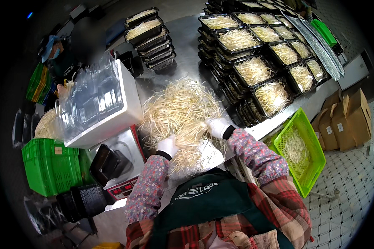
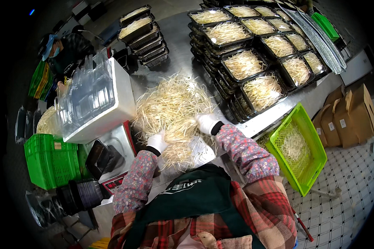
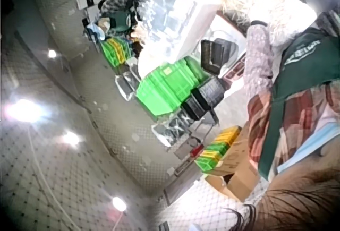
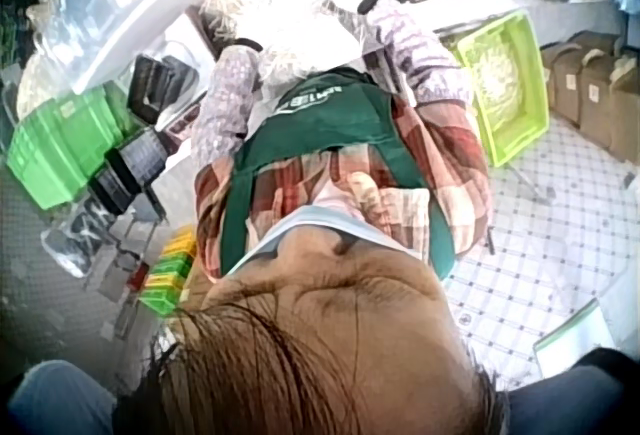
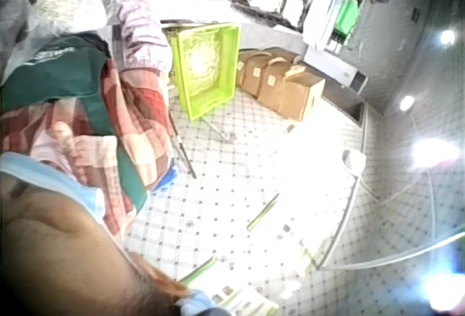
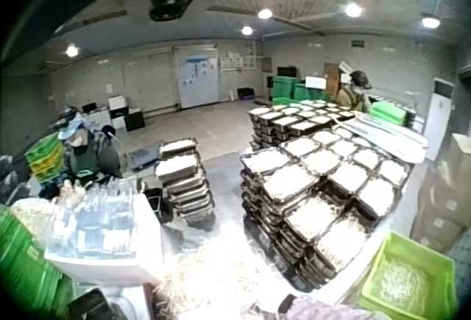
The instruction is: The person packs bean sprouts into black plastic trays using their hands. They place the filled trays on a digital scale to weigh them, then stack the completed trays on a nearby table. The person repeatedly scoops bean sprouts from a large blue bin and arranges them neatly in the trays.
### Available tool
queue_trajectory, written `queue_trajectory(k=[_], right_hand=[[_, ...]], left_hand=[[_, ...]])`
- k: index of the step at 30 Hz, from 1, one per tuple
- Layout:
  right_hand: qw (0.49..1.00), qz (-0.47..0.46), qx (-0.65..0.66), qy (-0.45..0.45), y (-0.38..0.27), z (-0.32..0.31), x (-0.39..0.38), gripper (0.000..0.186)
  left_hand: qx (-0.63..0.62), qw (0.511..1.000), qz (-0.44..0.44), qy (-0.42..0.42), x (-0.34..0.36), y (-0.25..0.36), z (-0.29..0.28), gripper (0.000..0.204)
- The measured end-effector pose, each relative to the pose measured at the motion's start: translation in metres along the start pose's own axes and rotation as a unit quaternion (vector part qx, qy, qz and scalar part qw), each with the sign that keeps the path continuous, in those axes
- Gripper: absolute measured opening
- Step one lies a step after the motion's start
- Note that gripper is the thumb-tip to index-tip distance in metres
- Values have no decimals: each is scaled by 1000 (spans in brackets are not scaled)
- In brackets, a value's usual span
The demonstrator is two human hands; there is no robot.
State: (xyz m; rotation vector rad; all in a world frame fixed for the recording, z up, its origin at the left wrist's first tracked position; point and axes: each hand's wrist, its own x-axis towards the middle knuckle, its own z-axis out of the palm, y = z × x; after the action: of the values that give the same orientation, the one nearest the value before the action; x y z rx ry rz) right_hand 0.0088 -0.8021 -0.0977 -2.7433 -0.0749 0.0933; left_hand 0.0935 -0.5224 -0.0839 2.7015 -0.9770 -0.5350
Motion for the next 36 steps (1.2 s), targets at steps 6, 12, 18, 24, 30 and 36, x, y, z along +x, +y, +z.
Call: queue_trajectory(k=[6,12,18,24,30,36], right_hand=[[993,30,61,97,-31,-61,30,29],[989,-32,38,-143,-60,2,44,45],[992,-25,99,-77,-48,0,53,70],[982,-32,57,-178,-115,-4,43,122],[975,-76,-196,-76,-158,30,-14,125],[995,-81,-58,-6,-124,45,26,95]], left_hand=[[8,994,79,74,-26,-12,15,47],[-27,995,-24,89,-47,24,-1,92],[-235,928,-65,281,-121,5,33,80],[-800,490,-320,129,-124,14,100,53],[-836,426,-316,142,-95,36,102,57],[-764,588,-253,82,-135,31,46,48]])
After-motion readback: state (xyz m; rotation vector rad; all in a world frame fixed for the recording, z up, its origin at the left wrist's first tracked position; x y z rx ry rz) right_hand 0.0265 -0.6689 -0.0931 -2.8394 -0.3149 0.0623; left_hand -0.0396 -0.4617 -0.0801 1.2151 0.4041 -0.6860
